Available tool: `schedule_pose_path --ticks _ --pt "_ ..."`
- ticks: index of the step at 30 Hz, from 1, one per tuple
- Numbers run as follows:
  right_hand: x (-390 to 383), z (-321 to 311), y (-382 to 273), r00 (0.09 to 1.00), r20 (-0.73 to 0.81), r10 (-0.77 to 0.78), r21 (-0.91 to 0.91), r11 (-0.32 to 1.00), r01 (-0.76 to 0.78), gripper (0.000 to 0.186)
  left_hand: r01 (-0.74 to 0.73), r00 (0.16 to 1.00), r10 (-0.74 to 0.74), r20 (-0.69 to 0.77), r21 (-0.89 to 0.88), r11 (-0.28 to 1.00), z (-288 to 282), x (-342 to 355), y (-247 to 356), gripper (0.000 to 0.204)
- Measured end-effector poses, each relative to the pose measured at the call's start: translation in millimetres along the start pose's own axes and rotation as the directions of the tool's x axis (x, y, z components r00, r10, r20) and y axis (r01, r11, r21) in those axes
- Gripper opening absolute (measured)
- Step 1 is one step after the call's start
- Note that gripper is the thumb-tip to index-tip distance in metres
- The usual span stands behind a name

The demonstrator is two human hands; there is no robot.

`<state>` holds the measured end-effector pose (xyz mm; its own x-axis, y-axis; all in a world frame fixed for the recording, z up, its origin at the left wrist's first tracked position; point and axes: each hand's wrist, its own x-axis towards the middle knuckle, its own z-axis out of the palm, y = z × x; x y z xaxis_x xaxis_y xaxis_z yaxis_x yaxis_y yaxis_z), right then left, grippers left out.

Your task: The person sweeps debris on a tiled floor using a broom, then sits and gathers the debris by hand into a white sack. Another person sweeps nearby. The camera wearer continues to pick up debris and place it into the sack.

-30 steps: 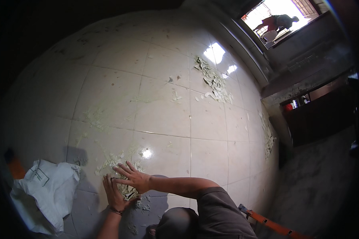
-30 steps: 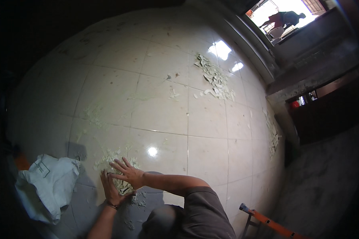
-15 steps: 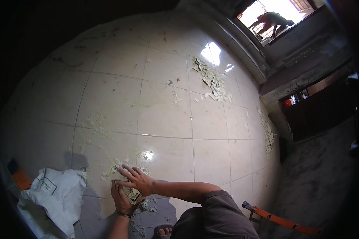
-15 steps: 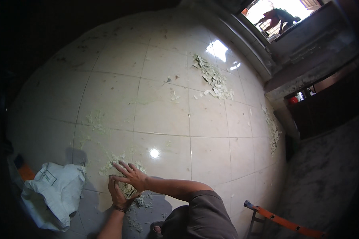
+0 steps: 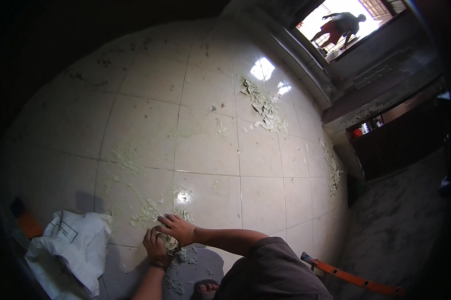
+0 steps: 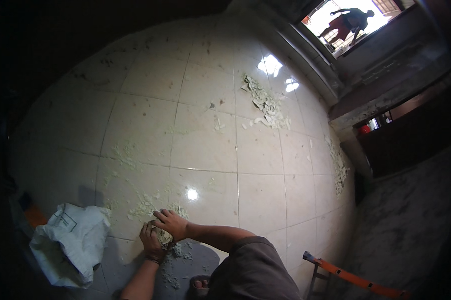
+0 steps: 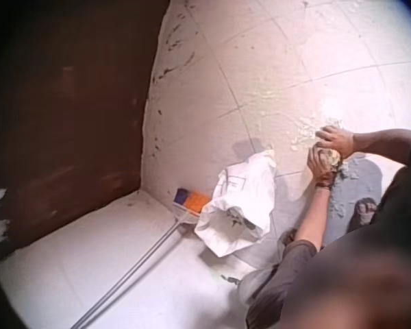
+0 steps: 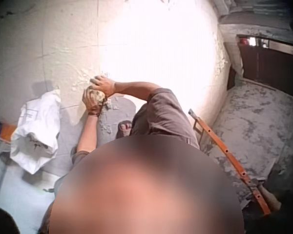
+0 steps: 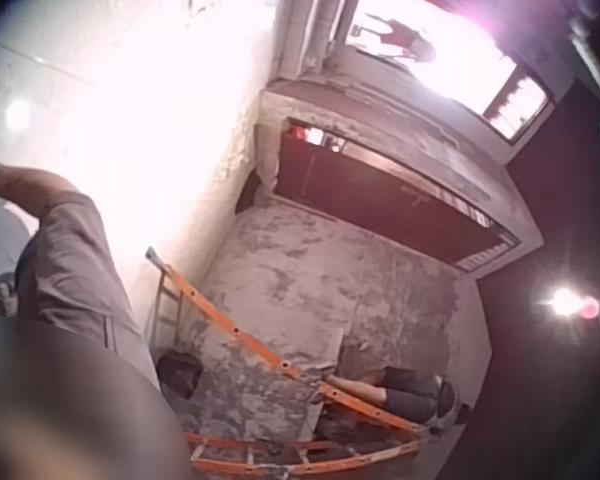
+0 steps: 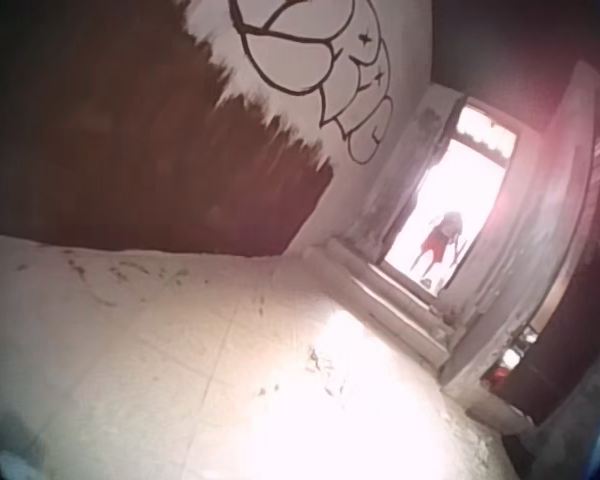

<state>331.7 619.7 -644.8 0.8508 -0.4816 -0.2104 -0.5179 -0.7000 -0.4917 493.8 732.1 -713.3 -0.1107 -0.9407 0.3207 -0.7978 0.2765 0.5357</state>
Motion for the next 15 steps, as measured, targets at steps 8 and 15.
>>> schedule_pose_path --ticks 8,15 --pt "-11.1 17.6 0.3 0.99 -0.141 0.0 0.101 0.995 0.014 0.086 -0.053 0.999 0.053 -0.013 -0.004 0.999 1.8 -8.6 -1.2 0.07" --pt "-14.1 19.5 -14.5 0.985 -0.097 0.146 0.089 0.987 -0.137 0.077 -0.137 0.988 0.141 0.06 -0.075 0.988 -5.9 6.1 -16.4 0.056"
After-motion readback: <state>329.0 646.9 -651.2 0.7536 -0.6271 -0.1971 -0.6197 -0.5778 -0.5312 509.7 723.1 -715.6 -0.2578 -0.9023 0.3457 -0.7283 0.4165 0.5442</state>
